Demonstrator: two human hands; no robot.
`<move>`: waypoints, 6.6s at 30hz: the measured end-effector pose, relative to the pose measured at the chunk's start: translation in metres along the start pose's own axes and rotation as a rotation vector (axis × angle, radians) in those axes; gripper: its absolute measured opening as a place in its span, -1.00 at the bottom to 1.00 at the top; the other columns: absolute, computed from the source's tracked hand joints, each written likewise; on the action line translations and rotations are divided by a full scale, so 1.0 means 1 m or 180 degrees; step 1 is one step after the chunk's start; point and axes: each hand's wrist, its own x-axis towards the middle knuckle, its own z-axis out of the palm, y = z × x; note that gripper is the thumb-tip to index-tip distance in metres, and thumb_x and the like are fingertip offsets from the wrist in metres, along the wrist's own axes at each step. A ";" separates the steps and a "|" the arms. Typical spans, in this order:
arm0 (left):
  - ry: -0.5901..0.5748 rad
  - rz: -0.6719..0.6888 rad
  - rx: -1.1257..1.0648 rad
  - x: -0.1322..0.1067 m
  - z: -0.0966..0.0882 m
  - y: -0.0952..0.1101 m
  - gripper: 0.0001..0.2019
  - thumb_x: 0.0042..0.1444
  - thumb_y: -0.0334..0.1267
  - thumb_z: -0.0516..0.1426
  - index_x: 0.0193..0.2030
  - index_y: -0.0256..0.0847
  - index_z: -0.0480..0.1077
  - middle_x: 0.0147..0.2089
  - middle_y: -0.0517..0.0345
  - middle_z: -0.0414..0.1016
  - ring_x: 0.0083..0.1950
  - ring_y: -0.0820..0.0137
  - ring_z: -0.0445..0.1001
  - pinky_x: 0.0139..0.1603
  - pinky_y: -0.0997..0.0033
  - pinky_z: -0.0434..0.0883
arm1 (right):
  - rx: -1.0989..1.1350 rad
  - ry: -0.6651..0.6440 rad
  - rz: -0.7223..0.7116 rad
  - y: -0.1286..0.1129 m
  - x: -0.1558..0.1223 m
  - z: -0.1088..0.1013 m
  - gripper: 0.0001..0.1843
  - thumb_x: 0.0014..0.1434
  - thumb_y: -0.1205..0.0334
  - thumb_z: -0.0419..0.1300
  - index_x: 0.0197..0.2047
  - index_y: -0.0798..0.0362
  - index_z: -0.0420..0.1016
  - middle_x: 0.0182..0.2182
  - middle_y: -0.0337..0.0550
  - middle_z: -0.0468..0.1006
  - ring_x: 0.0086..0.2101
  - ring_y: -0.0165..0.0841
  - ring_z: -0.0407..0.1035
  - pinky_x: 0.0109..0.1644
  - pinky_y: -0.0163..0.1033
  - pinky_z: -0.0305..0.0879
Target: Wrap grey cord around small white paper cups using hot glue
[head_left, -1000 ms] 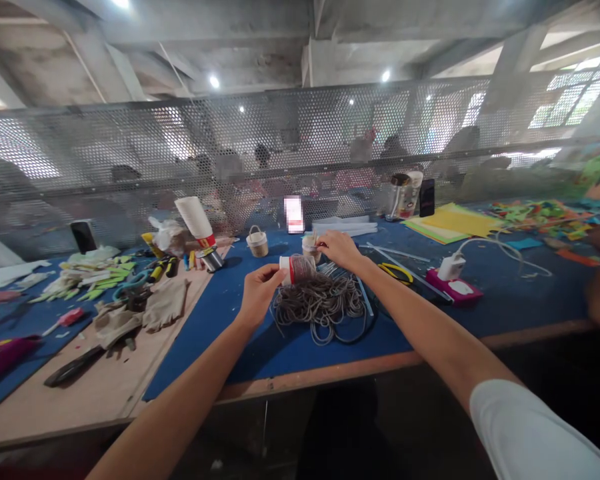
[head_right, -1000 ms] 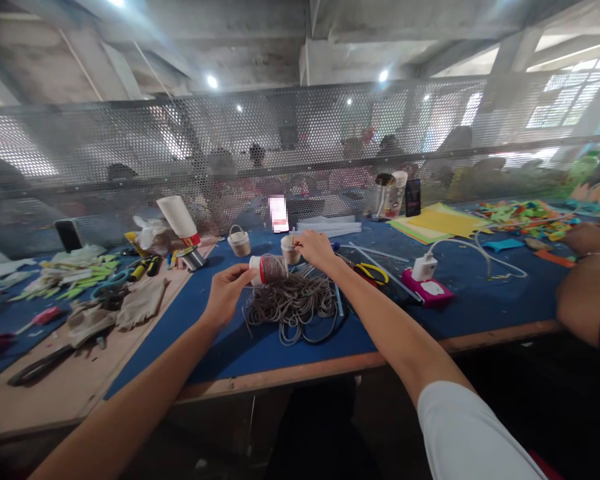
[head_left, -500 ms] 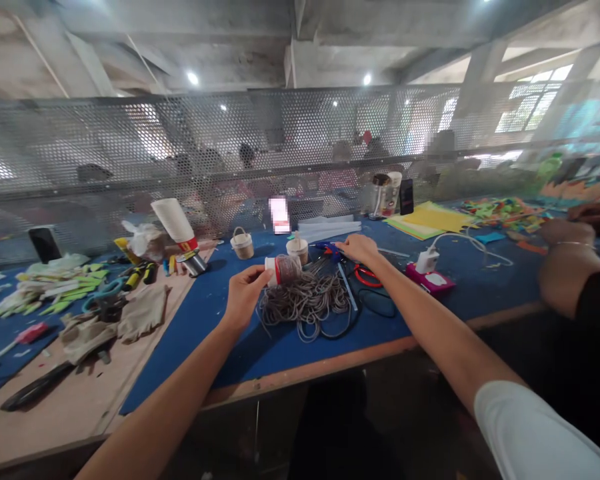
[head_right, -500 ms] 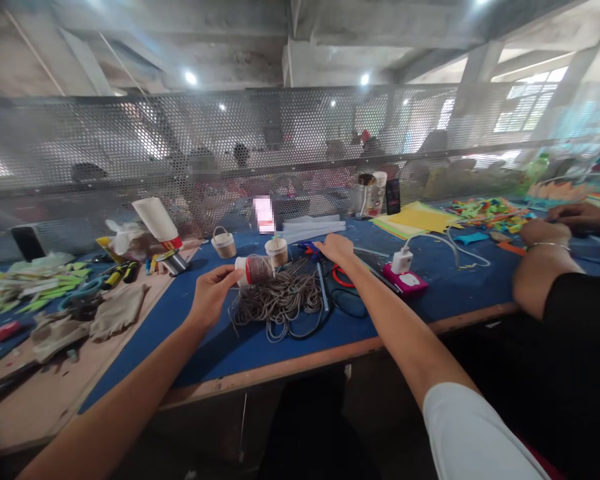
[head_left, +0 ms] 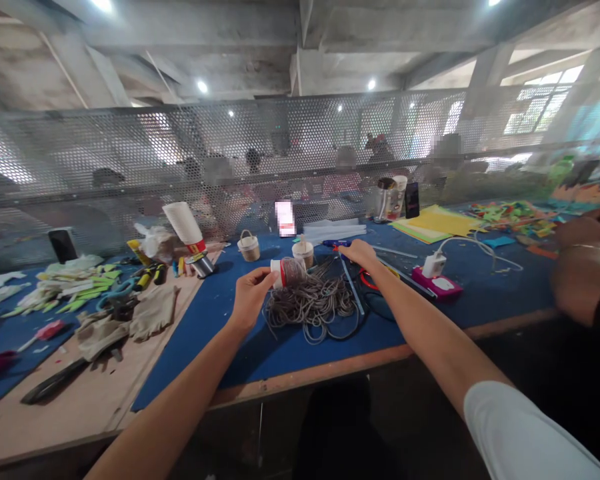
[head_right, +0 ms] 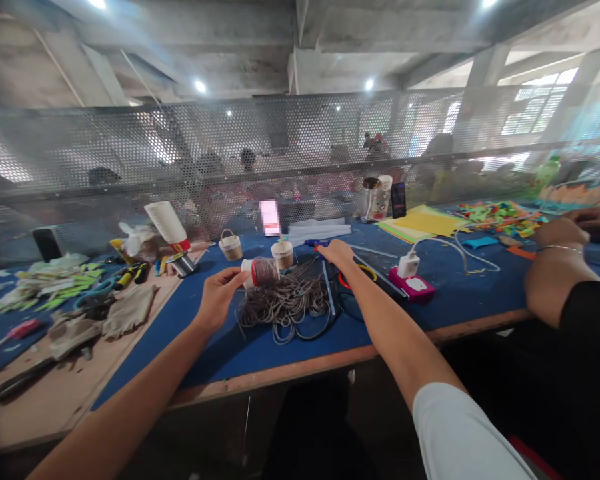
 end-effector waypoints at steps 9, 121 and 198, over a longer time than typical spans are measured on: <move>0.0039 -0.0070 -0.0064 0.000 0.001 0.000 -0.76 0.01 -0.11 0.30 -0.29 -0.26 0.60 -0.38 0.18 0.55 -0.39 0.45 0.38 -0.29 0.48 0.29 | 0.1959 0.0217 -0.0480 -0.012 -0.015 -0.014 -0.71 0.32 0.08 0.02 -0.24 0.11 0.43 -0.32 0.00 0.67 -0.42 -0.40 0.55 -0.37 -0.39 0.40; 0.0608 0.1241 0.1191 -0.003 -0.001 0.016 -0.82 0.21 -0.17 0.19 -0.28 -0.22 0.56 -0.31 0.12 0.51 -0.30 0.41 0.42 -0.28 0.46 0.34 | 0.1519 0.0067 -0.1960 -0.035 -0.129 0.014 -0.57 0.22 -0.18 0.18 -0.19 0.02 0.61 -0.53 -0.15 0.54 -0.43 -0.25 0.43 -0.39 -0.23 0.23; 0.0420 0.1333 0.1365 -0.005 0.001 0.017 -0.85 0.19 -0.20 0.20 -0.31 -0.20 0.55 -0.33 0.13 0.48 -0.34 0.41 0.40 -0.27 0.43 0.33 | 0.1514 0.0277 -0.1903 -0.034 -0.127 0.011 -0.62 0.24 -0.12 0.17 -0.20 0.02 0.61 -0.55 -0.15 0.56 -0.40 -0.20 0.50 -0.38 -0.23 0.29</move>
